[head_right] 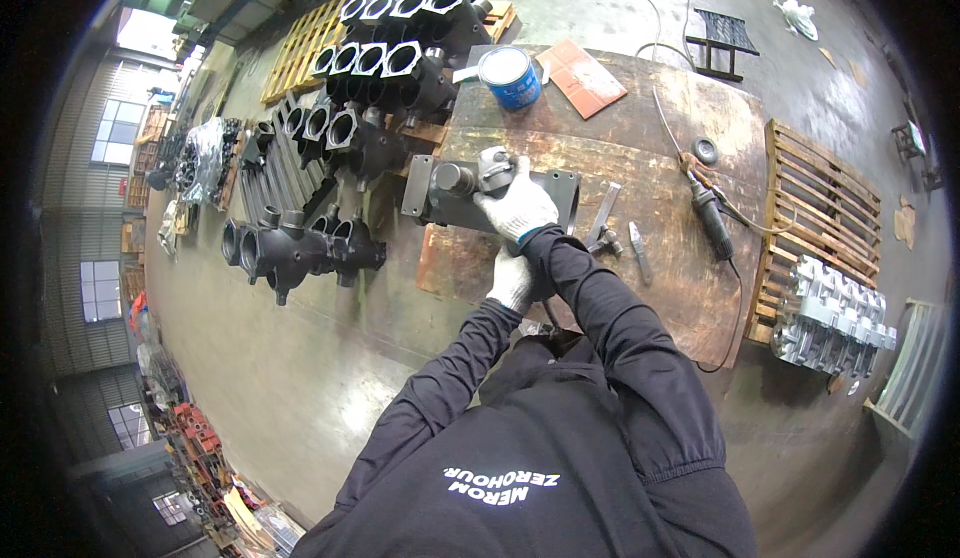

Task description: The person uses an angle grinder to smooth the edges and surfaces of a black metal component on a workbench. They rotate the part to access different areas, then place it down and pick up another similar component to continue grinding.

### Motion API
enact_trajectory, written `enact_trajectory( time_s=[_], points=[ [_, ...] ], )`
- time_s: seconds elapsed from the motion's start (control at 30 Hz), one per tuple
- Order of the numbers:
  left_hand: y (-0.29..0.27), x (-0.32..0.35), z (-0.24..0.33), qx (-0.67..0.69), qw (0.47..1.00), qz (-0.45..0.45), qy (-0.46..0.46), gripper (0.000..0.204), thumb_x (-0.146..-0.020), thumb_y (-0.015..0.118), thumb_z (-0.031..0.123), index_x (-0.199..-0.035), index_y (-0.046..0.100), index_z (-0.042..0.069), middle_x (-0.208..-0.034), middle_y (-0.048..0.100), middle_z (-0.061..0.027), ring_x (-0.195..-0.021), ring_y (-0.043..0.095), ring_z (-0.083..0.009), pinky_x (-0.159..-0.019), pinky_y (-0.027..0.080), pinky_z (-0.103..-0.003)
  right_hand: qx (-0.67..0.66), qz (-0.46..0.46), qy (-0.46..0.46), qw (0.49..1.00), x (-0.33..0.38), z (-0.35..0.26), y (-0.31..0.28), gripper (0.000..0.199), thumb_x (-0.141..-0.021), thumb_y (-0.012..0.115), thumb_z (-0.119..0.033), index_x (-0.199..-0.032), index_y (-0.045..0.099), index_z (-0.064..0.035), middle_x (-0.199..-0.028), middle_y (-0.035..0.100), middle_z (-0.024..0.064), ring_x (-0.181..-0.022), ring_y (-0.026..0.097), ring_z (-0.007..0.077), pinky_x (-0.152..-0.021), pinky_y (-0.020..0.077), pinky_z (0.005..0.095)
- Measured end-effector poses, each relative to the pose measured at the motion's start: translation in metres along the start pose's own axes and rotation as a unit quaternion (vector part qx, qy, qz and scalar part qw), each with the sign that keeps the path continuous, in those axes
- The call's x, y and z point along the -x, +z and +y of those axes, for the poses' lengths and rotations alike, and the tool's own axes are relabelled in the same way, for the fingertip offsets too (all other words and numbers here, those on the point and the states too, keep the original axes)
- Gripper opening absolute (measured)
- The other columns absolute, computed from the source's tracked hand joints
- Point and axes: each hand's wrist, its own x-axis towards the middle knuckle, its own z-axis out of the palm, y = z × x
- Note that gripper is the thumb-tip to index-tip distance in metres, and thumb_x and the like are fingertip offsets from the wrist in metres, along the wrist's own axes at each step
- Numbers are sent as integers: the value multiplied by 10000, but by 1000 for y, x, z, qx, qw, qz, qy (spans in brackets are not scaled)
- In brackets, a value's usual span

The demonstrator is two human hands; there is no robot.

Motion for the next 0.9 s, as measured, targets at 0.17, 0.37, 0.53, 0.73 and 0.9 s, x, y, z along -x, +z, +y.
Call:
enact_trajectory(
  time_s=[0.17, 0.37, 0.53, 0.73, 0.9],
  points=[
    [2, -9, -8, 26, 999, -33, 30, 314, -1050, 466, 73, -1349, 510, -13, -1295, 639, -169, -1169, 636, -282, -992, 522, -407, 5, 6, -51, 999, -3, -2, -1, 918, -823, 758, -514, -1458, 322, -13, -1121, 705, 290, -1045, 708, 419, -900, 558, 441],
    [2, -18, -9, 146, 989, 0, -14, 387, -967, 535, -34, -1353, 545, -11, -1249, 676, -138, -1093, 668, -253, -918, 537, -352, 20, 8, -55, 998, -6, -13, -4, 865, -823, 760, -507, -1418, 360, -24, -1123, 707, 278, -1047, 708, 414, -897, 557, 442],
    [15, -16, -9, 94, 995, 9, 15, 399, -1071, 356, 159, -1410, 490, -4, -1352, 613, -197, -1230, 601, -354, -1058, 478, -483, 4, 0, -62, 998, -4, -15, -12, 861, -821, 770, -491, -1423, 361, -31, -1129, 707, 264, -1056, 705, 413, -913, 550, 446],
    [18, -3, 7, 75, 996, 13, 50, 463, -940, 559, -58, -1395, 497, -4, -1292, 657, -148, -1147, 652, -253, -959, 527, -360, -11, 13, -83, 996, 2, -22, -15, 860, -814, 783, -476, -1417, 362, -30, -1158, 689, 276, -1067, 698, 417, -923, 546, 450],
    [16, -16, -7, 96, 994, 46, 26, 464, -935, 563, -55, -1392, 495, -13, -1307, 649, -143, -1157, 644, -254, -961, 524, -360, 2, 2, -73, 997, -8, -18, -12, 841, -815, 783, -471, -1400, 368, -32, -1173, 682, 283, -1076, 693, 420, -928, 543, 453]
  ],
)
